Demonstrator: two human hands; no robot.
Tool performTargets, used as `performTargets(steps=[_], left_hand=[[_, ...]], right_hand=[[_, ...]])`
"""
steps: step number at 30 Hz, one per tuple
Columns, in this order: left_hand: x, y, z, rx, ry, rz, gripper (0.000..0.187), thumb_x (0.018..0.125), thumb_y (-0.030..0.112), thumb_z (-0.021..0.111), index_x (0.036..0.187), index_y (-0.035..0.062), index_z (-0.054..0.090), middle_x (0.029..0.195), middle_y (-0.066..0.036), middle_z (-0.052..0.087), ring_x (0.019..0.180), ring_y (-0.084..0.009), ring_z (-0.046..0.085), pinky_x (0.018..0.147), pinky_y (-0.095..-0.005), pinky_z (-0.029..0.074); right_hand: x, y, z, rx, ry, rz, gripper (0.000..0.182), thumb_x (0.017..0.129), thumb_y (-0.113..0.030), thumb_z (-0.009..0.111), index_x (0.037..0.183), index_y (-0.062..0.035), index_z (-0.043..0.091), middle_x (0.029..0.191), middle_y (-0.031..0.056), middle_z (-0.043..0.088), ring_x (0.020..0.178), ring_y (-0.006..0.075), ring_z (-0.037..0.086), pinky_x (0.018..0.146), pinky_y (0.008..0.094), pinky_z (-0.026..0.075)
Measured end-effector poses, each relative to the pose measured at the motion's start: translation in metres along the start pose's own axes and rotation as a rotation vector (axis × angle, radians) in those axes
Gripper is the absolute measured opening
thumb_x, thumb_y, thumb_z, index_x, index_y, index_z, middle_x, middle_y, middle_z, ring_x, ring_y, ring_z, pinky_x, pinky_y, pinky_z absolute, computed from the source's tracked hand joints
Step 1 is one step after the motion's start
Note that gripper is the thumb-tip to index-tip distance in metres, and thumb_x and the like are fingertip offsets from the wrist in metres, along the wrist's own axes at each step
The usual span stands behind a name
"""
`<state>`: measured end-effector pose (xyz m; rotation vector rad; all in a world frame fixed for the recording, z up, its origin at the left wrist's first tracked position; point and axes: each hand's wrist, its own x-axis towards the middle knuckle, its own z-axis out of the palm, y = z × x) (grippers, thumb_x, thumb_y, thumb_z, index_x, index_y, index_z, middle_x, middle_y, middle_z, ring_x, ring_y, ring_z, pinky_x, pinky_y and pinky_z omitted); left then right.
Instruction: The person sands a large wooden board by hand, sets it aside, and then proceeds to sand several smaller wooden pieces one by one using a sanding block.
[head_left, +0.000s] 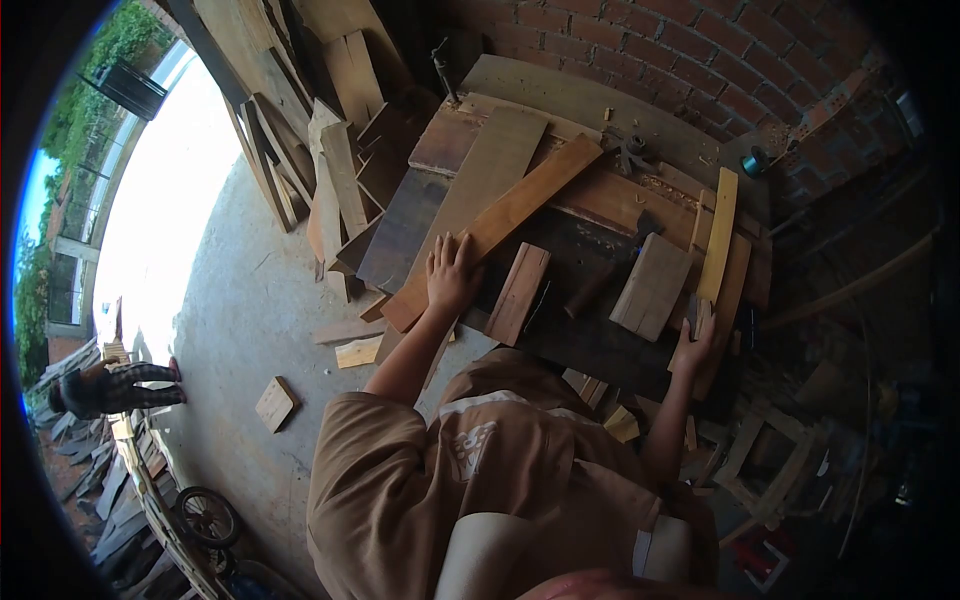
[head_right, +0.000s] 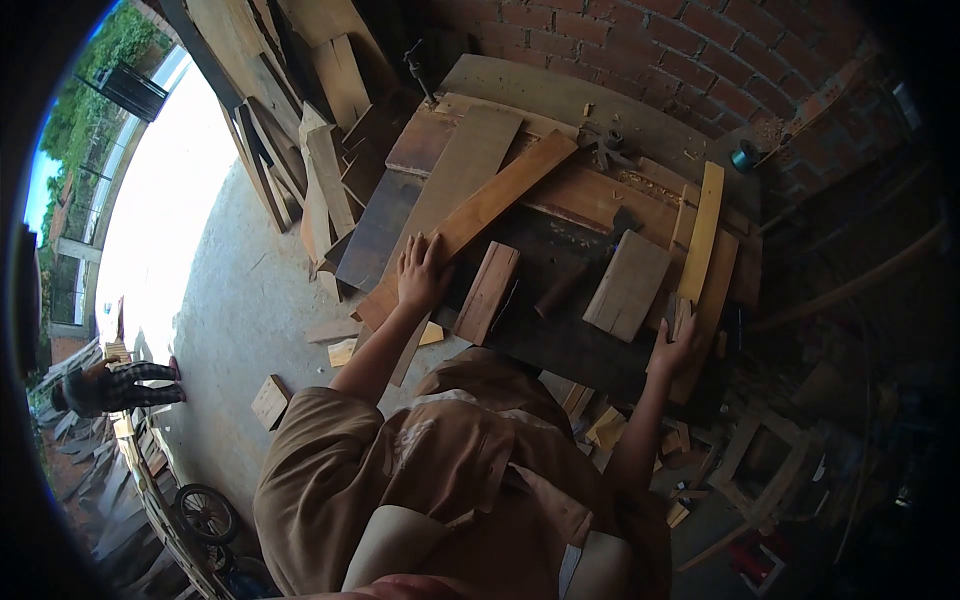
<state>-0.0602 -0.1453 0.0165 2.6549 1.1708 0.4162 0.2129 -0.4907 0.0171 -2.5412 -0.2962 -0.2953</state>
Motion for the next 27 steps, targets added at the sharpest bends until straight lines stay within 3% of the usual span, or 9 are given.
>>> performTargets(steps=[10,16,19,21,22,27], left_hand=[[0.0,0.004,-0.001,0.002,-0.05,-0.012,0.065,0.079,0.035,0.057,0.135,0.0149,0.031,0.139,-0.02,0.027,0.132,-0.035,0.019,0.105,-0.0471,0.017],[-0.007,0.015,0.0,-0.133,0.018,-0.079,0.071,0.081,0.041,0.055,0.136,0.0059,0.026,0.141,-0.022,0.02,0.133,-0.0364,0.013,0.105,-0.0521,0.014],[-0.008,0.017,0.002,-0.112,-0.003,-0.043,0.071,0.081,0.042,0.054,0.136,0.0059,0.026,0.142,-0.021,0.019,0.133,-0.0367,0.013,0.105,-0.052,0.014],[-0.007,0.015,0.004,-0.09,-0.011,-0.01,0.071,0.082,0.042,0.053,0.136,0.0058,0.026,0.142,-0.021,0.019,0.133,-0.0368,0.012,0.104,-0.0523,0.014],[-0.007,0.016,0.005,-0.057,-0.005,-0.016,0.07,0.083,0.043,0.052,0.136,0.0057,0.026,0.142,-0.021,0.018,0.133,-0.037,0.012,0.104,-0.0527,0.014],[-0.008,0.028,0.003,-0.074,-0.063,0.02,0.068,0.085,0.044,0.048,0.136,0.0061,0.025,0.143,-0.02,0.018,0.133,-0.0368,0.012,0.103,-0.0556,0.014]], right_hand=[[0.0,0.008,0.009,0.081,0.028,-0.011,0.059,0.078,-0.029,0.065,0.128,-0.0097,0.04,0.121,0.0195,0.045,0.111,0.0366,0.045,0.091,0.0433,0.038],[0.002,0.007,0.004,0.125,-0.002,0.04,0.06,0.077,-0.031,0.065,0.128,-0.01,0.041,0.119,0.0188,0.05,0.111,0.036,0.046,0.092,0.0428,0.038],[-0.003,-0.009,-0.012,0.13,0.016,0.164,0.057,0.077,-0.025,0.067,0.123,0.0007,0.044,0.117,0.0221,0.052,0.111,0.0329,0.049,0.093,0.0374,0.038],[-0.006,-0.007,-0.011,0.189,0.06,0.184,0.057,0.077,-0.025,0.067,0.122,0.0019,0.045,0.115,0.022,0.053,0.11,0.0323,0.051,0.093,0.037,0.039],[-0.008,-0.003,-0.009,0.254,0.122,0.116,0.057,0.076,-0.032,0.066,0.121,-0.0039,0.047,0.111,0.0211,0.054,0.104,0.0368,0.051,0.089,0.0418,0.04],[-0.023,-0.01,-0.019,0.326,0.121,0.164,0.055,0.073,-0.03,0.069,0.117,-0.0006,0.051,0.106,0.0211,0.057,0.1,0.0356,0.054,0.086,0.04,0.042]])
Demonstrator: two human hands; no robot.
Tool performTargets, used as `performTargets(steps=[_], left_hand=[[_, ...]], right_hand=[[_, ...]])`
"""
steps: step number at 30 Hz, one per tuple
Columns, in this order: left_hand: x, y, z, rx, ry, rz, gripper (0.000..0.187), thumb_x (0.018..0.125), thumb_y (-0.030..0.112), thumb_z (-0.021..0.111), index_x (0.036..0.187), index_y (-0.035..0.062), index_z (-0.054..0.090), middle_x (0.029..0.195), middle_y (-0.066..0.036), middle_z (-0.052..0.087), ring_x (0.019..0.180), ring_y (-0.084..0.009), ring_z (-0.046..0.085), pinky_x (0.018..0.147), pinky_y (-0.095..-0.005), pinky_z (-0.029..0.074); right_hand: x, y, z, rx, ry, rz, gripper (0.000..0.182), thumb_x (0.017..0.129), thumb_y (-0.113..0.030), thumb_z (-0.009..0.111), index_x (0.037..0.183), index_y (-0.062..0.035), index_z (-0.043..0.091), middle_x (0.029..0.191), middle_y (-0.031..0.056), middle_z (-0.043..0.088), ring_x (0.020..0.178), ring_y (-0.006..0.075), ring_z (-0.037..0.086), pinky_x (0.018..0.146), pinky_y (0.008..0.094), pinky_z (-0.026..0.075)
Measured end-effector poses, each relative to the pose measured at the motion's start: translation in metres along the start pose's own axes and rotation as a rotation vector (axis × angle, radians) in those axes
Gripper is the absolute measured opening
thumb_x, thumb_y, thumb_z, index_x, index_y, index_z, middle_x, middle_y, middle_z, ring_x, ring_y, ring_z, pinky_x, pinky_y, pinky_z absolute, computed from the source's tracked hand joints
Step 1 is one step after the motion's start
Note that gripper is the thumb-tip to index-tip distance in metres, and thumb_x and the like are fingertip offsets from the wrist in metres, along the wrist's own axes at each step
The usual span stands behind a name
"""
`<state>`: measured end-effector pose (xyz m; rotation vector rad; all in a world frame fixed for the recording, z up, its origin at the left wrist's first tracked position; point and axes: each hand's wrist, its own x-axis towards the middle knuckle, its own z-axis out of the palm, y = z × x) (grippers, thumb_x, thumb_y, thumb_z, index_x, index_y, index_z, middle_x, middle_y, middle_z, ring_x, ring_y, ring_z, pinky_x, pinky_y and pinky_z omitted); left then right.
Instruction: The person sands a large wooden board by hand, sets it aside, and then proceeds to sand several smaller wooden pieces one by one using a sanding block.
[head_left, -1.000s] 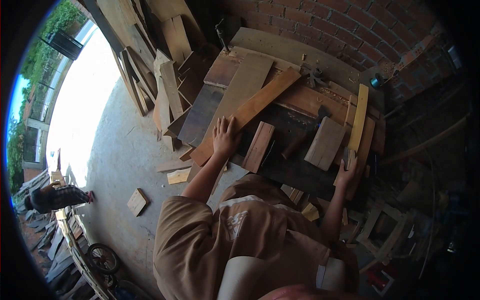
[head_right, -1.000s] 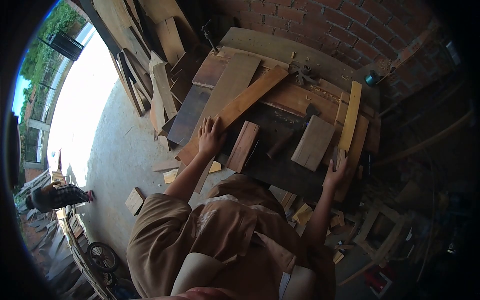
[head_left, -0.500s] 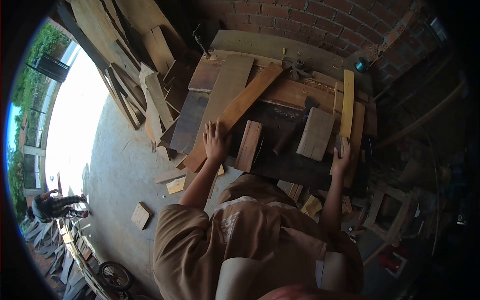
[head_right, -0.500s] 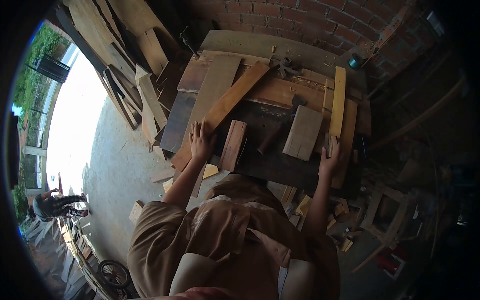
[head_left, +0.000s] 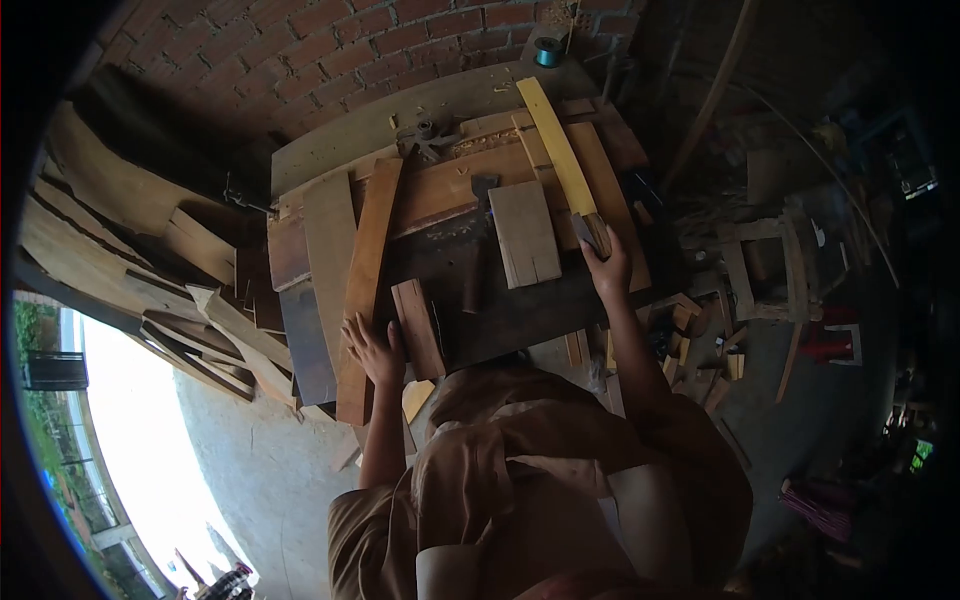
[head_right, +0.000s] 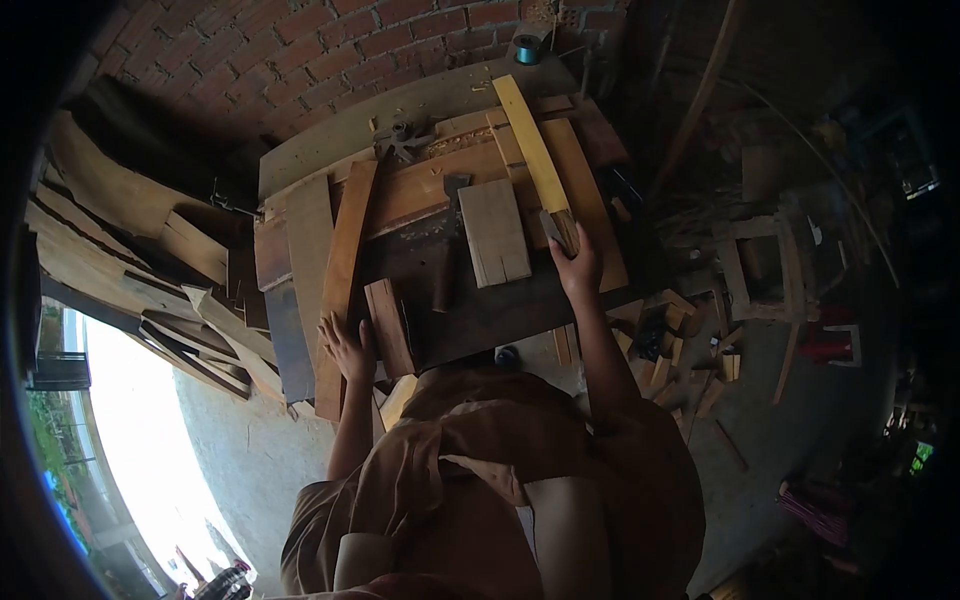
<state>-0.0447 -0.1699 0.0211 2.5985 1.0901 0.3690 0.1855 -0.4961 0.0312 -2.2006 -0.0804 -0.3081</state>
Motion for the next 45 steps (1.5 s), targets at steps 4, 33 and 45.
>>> performTargets(steps=[4,33,45], left_hand=[[0.004,0.006,0.005,0.036,-0.083,0.052,0.066,0.086,0.042,0.047,0.137,0.0069,0.023,0.143,-0.02,0.016,0.134,-0.0369,0.01,0.103,-0.0568,0.014],[0.079,0.249,0.11,-0.27,-0.087,0.681,0.047,0.087,0.025,0.043,0.13,0.0093,0.038,0.135,-0.017,0.032,0.129,-0.0354,0.023,0.102,-0.046,0.027],[0.083,0.252,0.11,-0.347,-0.102,0.668,0.044,0.086,0.02,0.04,0.129,0.0106,0.04,0.134,-0.017,0.035,0.128,-0.0366,0.026,0.099,-0.0475,0.029]], right_hand=[[-0.011,-0.014,-0.012,0.055,-0.039,0.031,0.056,0.074,-0.03,0.069,0.116,0.0011,0.051,0.108,0.0223,0.056,0.103,0.0366,0.053,0.088,0.0402,0.041],[-0.027,-0.044,0.027,0.012,-0.155,-0.137,0.051,0.08,-0.021,0.06,0.127,-0.0139,0.045,0.09,0.016,0.049,0.078,0.0321,0.054,0.07,0.0384,0.045],[0.019,-0.05,0.055,0.078,-0.004,-0.216,0.049,0.079,-0.015,0.06,0.125,-0.0096,0.045,0.09,0.0161,0.049,0.078,0.0313,0.052,0.069,0.0386,0.044]])
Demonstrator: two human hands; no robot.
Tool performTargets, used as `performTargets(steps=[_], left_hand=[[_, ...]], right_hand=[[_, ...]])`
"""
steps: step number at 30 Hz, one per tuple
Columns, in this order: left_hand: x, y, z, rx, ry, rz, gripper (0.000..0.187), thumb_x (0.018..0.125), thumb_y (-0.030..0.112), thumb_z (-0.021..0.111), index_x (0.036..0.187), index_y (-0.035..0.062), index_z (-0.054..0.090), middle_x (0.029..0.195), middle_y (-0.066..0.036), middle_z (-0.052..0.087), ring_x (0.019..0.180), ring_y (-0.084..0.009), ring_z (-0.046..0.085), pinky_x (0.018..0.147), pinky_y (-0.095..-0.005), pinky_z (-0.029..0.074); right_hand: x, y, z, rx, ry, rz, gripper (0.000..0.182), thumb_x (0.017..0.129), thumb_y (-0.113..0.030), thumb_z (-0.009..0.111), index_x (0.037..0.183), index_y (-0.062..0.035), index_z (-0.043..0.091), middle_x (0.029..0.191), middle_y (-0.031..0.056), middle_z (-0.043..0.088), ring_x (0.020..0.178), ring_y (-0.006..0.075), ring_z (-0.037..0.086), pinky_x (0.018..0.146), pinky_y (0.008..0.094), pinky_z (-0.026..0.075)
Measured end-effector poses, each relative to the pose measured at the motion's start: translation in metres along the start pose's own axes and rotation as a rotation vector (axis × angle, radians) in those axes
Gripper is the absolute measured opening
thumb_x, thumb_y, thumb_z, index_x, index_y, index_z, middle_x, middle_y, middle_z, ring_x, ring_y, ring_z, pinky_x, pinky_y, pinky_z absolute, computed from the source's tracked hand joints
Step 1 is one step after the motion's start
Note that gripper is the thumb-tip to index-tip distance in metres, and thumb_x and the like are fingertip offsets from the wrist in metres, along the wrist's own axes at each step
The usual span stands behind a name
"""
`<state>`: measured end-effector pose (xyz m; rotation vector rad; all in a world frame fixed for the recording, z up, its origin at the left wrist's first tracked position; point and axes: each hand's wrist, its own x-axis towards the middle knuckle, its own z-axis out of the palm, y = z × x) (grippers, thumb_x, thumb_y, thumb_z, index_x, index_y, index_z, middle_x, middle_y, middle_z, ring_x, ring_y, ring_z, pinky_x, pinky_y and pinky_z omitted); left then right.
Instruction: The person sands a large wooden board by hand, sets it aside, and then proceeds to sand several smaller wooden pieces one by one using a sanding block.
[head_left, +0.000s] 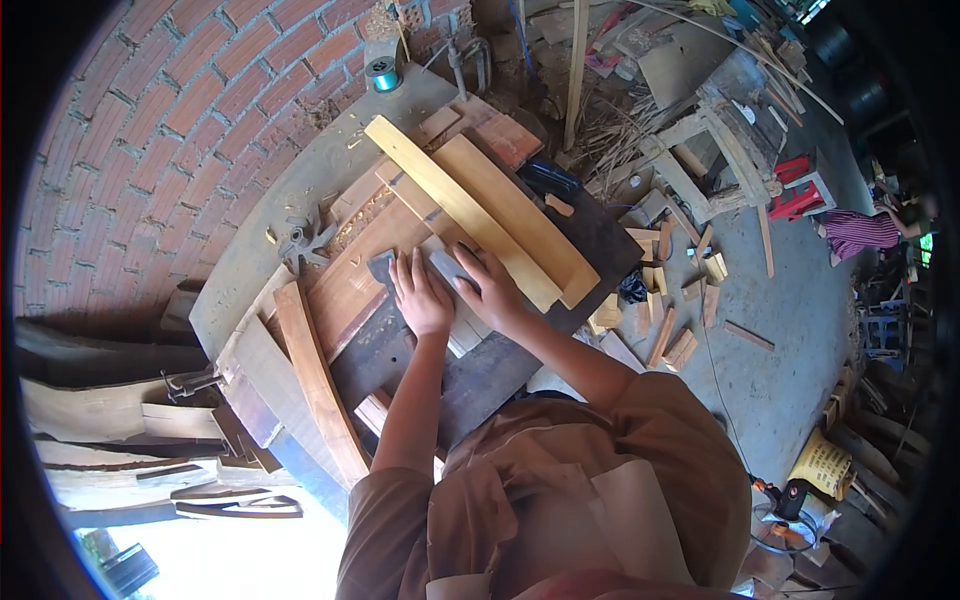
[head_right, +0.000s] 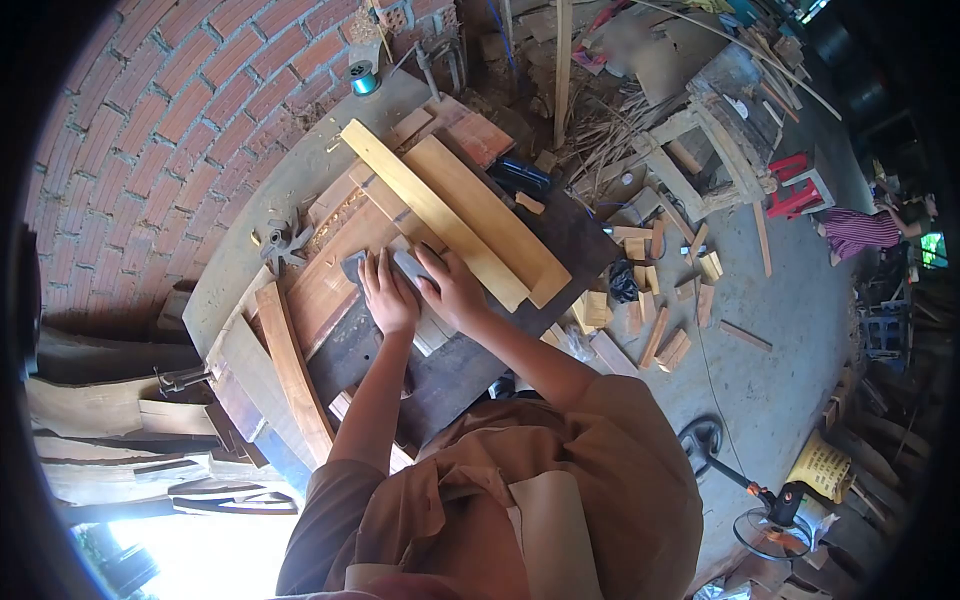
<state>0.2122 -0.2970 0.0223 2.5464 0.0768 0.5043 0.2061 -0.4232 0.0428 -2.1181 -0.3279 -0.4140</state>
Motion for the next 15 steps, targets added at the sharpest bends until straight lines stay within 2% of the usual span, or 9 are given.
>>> performTargets(steps=[4,7,11,15], left_hand=[[-0.001,-0.001,0.0,0.015,-0.022,-0.004,0.044,0.087,0.02,0.04,0.13,0.0114,0.039,0.136,-0.016,0.033,0.129,-0.0364,0.024,0.098,-0.0489,0.029],[-0.001,-0.001,0.0,0.013,-0.007,0.005,0.045,0.086,0.02,0.041,0.13,0.0109,0.039,0.136,-0.016,0.032,0.129,-0.0365,0.024,0.098,-0.0487,0.029],[-0.001,0.0,-0.002,-0.002,-0.023,-0.014,0.045,0.086,0.019,0.041,0.129,0.0101,0.04,0.136,-0.016,0.033,0.129,-0.0368,0.025,0.098,-0.0486,0.029],[0.0,0.004,-0.006,-0.006,0.002,0.001,0.042,0.085,0.016,0.042,0.126,0.0057,0.042,0.132,-0.02,0.036,0.125,-0.04,0.028,0.102,-0.0466,0.027]], right_hand=[[-0.062,-0.014,-0.038,-0.048,-0.207,0.106,0.052,0.077,-0.012,0.061,0.127,-0.0114,0.045,0.086,0.0142,0.047,0.076,0.03,0.051,0.067,0.0374,0.043],[-0.081,-0.014,-0.055,-0.076,-0.15,0.087,0.052,0.077,-0.012,0.062,0.127,-0.013,0.045,0.086,0.0137,0.047,0.075,0.0291,0.05,0.067,0.0367,0.043],[-0.071,-0.008,-0.054,-0.095,-0.18,0.177,0.053,0.077,-0.012,0.063,0.127,-0.0144,0.045,0.087,0.0137,0.047,0.076,0.0292,0.05,0.067,0.0368,0.043],[-0.023,-0.014,-0.031,-0.17,-0.174,0.032,0.052,0.08,-0.014,0.059,0.129,-0.0119,0.042,0.09,0.0178,0.047,0.078,0.033,0.05,0.069,0.0389,0.043]])
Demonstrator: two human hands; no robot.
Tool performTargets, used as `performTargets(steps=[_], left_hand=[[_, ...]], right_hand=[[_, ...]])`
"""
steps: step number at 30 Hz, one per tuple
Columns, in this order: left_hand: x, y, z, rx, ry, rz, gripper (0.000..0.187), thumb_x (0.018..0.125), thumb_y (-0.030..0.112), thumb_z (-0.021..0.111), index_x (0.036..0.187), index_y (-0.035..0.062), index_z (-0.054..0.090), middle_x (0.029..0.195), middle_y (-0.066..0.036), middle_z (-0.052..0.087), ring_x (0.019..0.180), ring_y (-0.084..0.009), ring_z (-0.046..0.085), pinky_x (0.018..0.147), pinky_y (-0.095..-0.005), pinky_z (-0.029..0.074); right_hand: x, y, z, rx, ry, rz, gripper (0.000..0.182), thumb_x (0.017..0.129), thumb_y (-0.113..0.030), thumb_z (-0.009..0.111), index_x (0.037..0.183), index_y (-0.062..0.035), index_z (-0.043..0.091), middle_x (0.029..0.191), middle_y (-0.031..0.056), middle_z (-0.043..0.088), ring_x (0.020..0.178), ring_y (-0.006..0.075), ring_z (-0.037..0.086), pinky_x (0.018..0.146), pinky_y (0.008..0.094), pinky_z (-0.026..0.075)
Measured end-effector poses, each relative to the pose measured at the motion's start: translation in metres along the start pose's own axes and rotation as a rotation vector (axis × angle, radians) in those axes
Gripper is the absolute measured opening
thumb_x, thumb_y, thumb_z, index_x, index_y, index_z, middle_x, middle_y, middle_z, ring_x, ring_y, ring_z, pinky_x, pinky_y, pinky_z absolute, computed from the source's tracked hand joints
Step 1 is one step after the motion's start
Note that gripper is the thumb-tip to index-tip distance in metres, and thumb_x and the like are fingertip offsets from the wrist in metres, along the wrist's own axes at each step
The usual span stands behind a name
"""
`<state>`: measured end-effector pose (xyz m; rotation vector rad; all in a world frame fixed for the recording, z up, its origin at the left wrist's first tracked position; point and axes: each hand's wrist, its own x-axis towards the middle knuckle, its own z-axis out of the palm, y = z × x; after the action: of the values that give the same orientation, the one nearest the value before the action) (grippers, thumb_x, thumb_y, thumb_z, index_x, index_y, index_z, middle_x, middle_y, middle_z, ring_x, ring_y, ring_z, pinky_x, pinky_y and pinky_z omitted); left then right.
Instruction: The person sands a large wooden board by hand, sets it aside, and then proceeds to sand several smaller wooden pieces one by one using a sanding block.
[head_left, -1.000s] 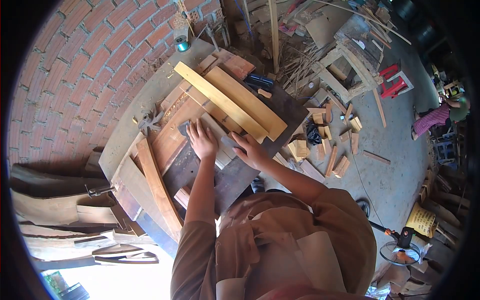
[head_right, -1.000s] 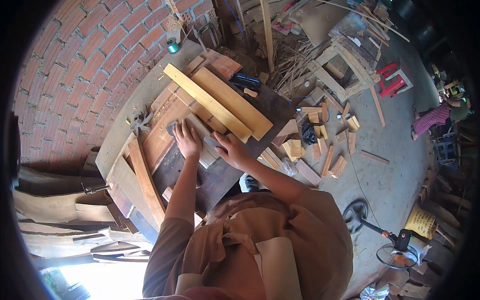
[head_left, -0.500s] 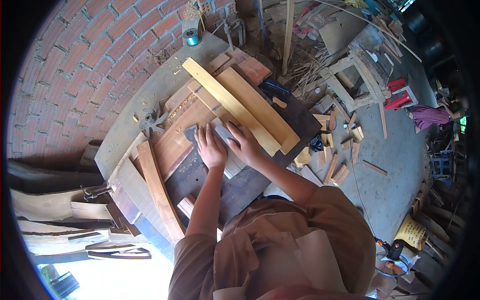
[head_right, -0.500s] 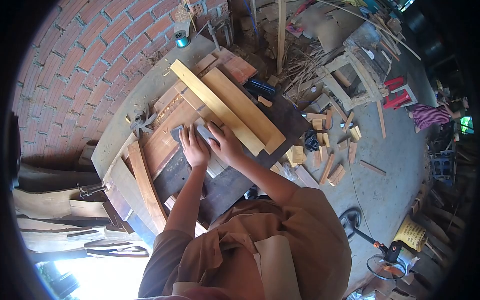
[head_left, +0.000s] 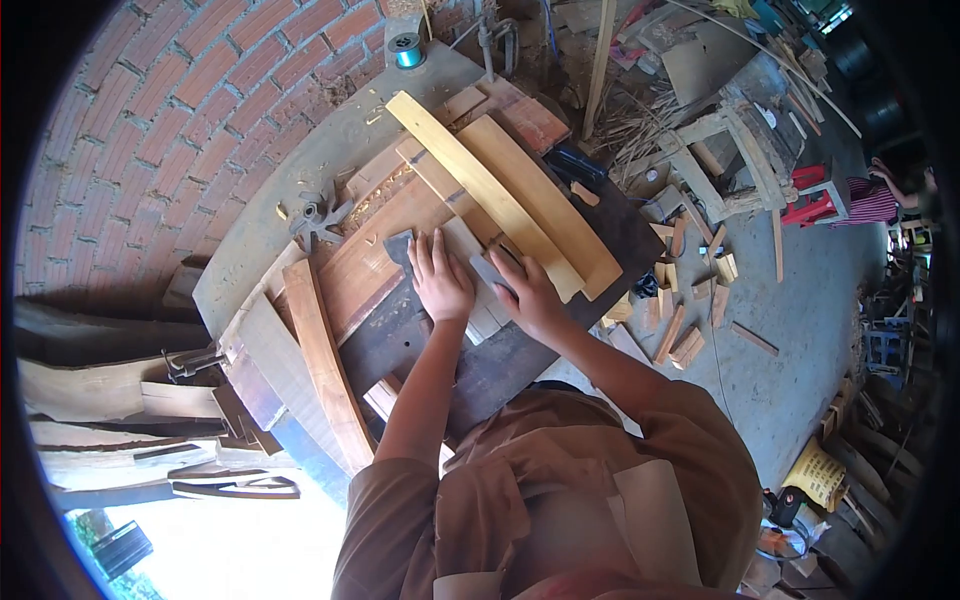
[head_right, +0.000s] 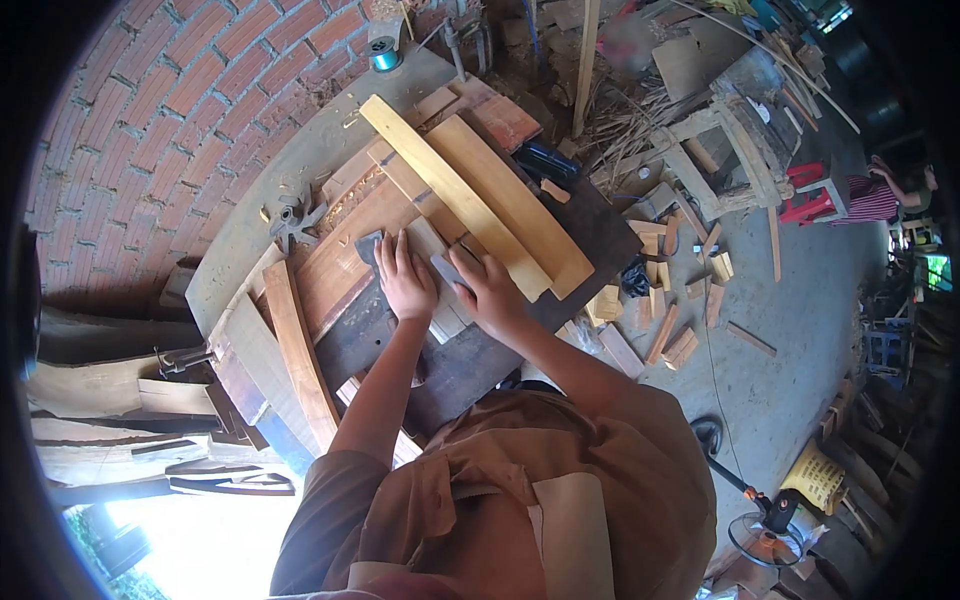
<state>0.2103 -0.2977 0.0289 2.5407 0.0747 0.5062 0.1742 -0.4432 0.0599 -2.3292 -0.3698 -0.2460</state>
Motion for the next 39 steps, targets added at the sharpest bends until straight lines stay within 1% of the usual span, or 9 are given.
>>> performTargets(steps=[7,14,17,25,28,31,33,36,39], left_hand=[[0.001,-0.002,0.001,0.018,-0.009,-0.002,0.043,0.085,0.016,0.043,0.127,0.0063,0.042,0.132,-0.019,0.036,0.126,-0.0392,0.028,0.101,-0.0462,0.027],[0.0,0.0,0.002,0.003,-0.014,-0.03,0.044,0.085,0.016,0.043,0.128,0.0088,0.041,0.132,-0.017,0.036,0.126,-0.0383,0.028,0.1,-0.0464,0.028],[-0.001,0.001,0.0,0.004,-0.014,-0.025,0.044,0.085,0.016,0.043,0.128,0.0088,0.041,0.132,-0.017,0.036,0.126,-0.0381,0.028,0.1,-0.0463,0.028],[0.001,0.0,0.001,0.051,-0.002,-0.004,0.044,0.084,0.015,0.043,0.127,0.0061,0.042,0.132,-0.019,0.036,0.126,-0.0382,0.029,0.1,-0.0458,0.029],[0.0,0.001,-0.001,0.03,-0.021,-0.008,0.044,0.085,0.015,0.043,0.127,0.0064,0.041,0.131,-0.019,0.037,0.126,-0.0382,0.029,0.1,-0.0459,0.029],[0.001,0.002,-0.001,0.023,-0.008,-0.006,0.043,0.085,0.016,0.042,0.127,0.0067,0.041,0.131,-0.019,0.037,0.126,-0.0382,0.029,0.1,-0.0459,0.029],[0.001,0.001,0.0,0.026,-0.003,-0.004,0.043,0.085,0.016,0.042,0.128,0.007,0.041,0.131,-0.019,0.036,0.126,-0.0381,0.029,0.099,-0.0461,0.029],[0.0,0.001,0.0,0.025,0.0,-0.004,0.043,0.085,0.015,0.042,0.128,0.007,0.041,0.131,-0.018,0.037,0.126,-0.038,0.029,0.099,-0.0463,0.029],[0.001,0.001,0.001,0.03,0.011,0.003,0.043,0.085,0.015,0.042,0.127,0.0068,0.041,0.131,-0.018,0.037,0.125,-0.0382,0.029,0.1,-0.0462,0.029]], right_hand=[[0.095,0.021,0.037,0.048,0.017,0.138,0.045,0.083,-0.021,0.055,0.126,-0.0137,0.045,0.089,0.0219,0.048,0.08,0.0378,0.052,0.07,0.0424,0.044],[-0.045,0.022,-0.011,-0.005,-0.078,0.068,0.053,0.082,-0.013,0.056,0.132,-0.0128,0.038,0.092,0.0198,0.046,0.079,0.0363,0.051,0.068,0.0397,0.043],[-0.058,0.023,-0.008,-0.02,-0.074,0.075,0.055,0.081,-0.02,0.057,0.133,-0.0179,0.037,0.089,0.0188,0.045,0.077,0.0361,0.051,0.066,0.0418,0.045],[0.101,0.017,0.039,-0.138,0.069,-0.042,0.05,0.08,-0.019,0.058,0.128,-0.0156,0.043,0.086,0.0182,0.046,0.076,0.0353,0.051,0.066,0.0418,0.044],[0.079,0.013,0.032,-0.128,0.056,-0.078,0.05,0.08,-0.019,0.058,0.128,-0.0169,0.043,0.087,0.0179,0.046,0.076,0.035,0.051,0.066,0.0418,0.044],[-0.002,0.01,-0.001,-0.102,-0.078,0.032,0.055,0.078,-0.017,0.058,0.129,-0.015,0.041,0.09,0.018,0.046,0.08,0.0345,0.05,0.067,0.0421,0.045],[-0.059,0.023,-0.004,-0.057,-0.041,0.017,0.058,0.077,-0.016,0.059,0.131,-0.0155,0.038,0.09,0.0175,0.045,0.078,0.0343,0.05,0.067,0.0418,0.044],[-0.068,0.017,-0.005,-0.079,-0.057,0.006,0.059,0.076,-0.015,0.059,0.131,-0.0157,0.039,0.089,0.0175,0.045,0.077,0.0345,0.05,0.067,0.0417,0.044],[0.007,0.012,0.016,-0.155,0.056,-0.084,0.053,0.077,-0.017,0.058,0.128,-0.0173,0.042,0.087,0.0176,0.046,0.077,0.0346,0.051,0.065,0.0428,0.044]])
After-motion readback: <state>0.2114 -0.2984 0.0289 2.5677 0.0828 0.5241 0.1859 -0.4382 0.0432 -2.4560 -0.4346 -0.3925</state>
